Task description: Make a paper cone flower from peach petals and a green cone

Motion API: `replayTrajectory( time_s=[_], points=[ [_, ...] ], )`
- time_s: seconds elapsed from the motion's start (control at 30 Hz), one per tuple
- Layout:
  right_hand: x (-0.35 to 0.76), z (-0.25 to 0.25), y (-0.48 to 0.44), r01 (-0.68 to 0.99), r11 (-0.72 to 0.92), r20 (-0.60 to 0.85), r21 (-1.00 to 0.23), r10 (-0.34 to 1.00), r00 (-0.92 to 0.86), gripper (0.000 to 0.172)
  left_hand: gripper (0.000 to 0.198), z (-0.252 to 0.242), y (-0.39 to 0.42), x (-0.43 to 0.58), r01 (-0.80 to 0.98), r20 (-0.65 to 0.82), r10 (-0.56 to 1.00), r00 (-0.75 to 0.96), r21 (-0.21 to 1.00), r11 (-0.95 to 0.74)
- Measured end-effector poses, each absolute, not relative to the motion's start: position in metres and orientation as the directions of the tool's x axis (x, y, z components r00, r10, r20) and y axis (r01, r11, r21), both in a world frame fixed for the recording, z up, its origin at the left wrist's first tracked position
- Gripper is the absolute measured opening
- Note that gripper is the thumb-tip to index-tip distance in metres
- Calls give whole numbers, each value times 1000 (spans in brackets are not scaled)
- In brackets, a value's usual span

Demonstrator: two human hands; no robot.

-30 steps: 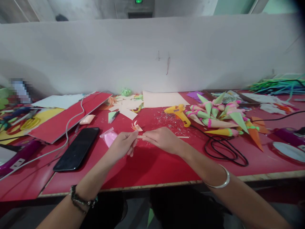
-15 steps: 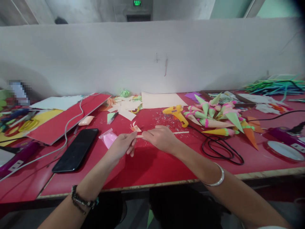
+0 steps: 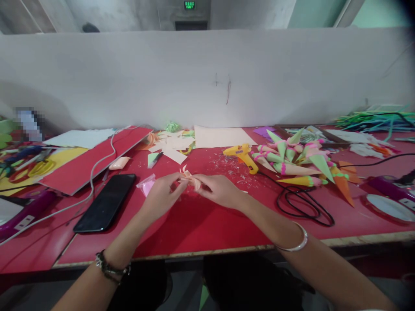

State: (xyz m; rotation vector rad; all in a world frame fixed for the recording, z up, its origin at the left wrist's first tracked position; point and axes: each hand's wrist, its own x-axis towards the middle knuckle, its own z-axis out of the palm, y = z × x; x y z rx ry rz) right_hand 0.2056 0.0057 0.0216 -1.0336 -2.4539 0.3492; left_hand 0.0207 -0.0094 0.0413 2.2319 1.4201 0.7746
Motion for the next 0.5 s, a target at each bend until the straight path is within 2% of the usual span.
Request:
replayTrajectory(
  time_s=[0.1, 0.17, 0.3, 0.37, 0.5],
  points=[
    [207, 21, 7, 554, 670, 311, -494, 731, -607, 42, 27, 40, -7, 18, 729, 268, 910, 316, 545, -414],
    [209, 21, 9, 555, 656, 303, -512, 742, -598, 41, 26, 40, -4, 12, 766, 294, 916, 273, 510, -391],
    [216, 18, 17, 623, 614, 300, -484, 785, -542, 32, 25, 39, 1, -2, 842, 367, 922, 121, 455, -291],
    [219, 14, 22, 673, 562, 306, -480, 827, -472, 33, 27, 39, 3, -6, 867, 374, 925, 64, 439, -237],
    [222, 6, 29, 758, 475, 340, -447, 874, -347, 42, 31, 37, 0, -2, 903, 322, 938, 129, 353, -245]
  ],
)
